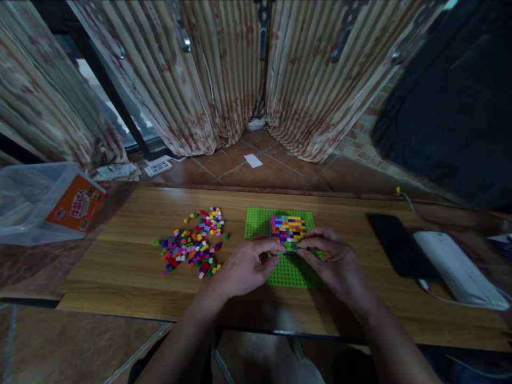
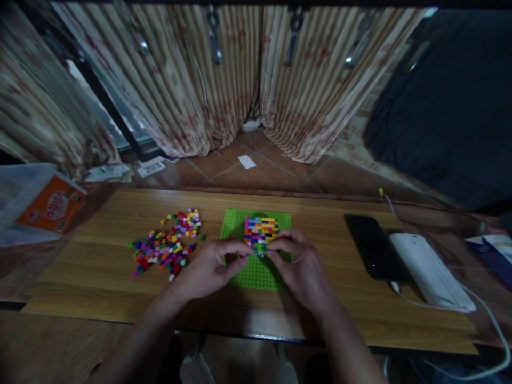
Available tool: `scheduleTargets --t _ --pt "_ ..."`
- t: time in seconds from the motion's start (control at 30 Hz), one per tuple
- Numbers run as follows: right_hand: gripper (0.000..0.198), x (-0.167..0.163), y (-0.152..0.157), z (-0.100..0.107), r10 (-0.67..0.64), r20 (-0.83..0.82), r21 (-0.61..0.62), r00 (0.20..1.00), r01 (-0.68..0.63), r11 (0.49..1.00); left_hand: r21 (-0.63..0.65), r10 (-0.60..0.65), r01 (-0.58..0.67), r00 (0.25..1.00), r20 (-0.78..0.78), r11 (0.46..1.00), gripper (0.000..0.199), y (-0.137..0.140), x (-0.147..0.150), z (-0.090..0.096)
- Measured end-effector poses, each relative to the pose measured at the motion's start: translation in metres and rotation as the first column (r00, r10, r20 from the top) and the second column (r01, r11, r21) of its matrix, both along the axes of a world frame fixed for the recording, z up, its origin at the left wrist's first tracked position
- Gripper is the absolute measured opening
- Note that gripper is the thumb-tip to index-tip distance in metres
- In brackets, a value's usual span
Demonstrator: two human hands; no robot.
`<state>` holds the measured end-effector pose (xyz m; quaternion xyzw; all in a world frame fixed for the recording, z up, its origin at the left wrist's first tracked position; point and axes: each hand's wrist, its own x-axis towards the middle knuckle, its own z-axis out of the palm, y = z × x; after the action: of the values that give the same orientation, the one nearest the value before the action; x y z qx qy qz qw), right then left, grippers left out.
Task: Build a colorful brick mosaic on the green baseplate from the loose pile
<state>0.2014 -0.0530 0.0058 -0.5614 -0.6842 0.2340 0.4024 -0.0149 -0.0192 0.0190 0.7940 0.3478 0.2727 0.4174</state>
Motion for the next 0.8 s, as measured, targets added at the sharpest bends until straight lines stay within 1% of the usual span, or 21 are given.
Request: scheduleTargets --t 0.17,0.4,0.53,0.8 --pt "0.01 -0.003 0.001 0.0 -0.068 0.001 0.008 0.998 0.068 0.998 -0.009 -0.049 0.049 0.994 -0.099 0.999 0.04 -0.004 0.004 -0.004" --pt "0.008 -0.003 0.001 -0.002 -0.069 0.003 0.005 0.998 0.069 0.998 -0.054 -0.13 0.123 0.977 -0.17 0.991 0.056 -0.01 0.009 0.0" --pt "0.01 -0.004 -0.001 0.0 -0.051 0.027 0.036 0.998 0.05 0.998 -0.053 -0.133 0.126 0.976 -0.174 0.991 0.056 -0.011 0.011 0.002" --pt "0.013 -0.005 0.001 0.005 0.003 0.15 0.126 0.989 -0.022 0.992 -0.019 -0.124 0.122 0.977 -0.174 0.992 0.05 -0.012 0.013 -0.002"
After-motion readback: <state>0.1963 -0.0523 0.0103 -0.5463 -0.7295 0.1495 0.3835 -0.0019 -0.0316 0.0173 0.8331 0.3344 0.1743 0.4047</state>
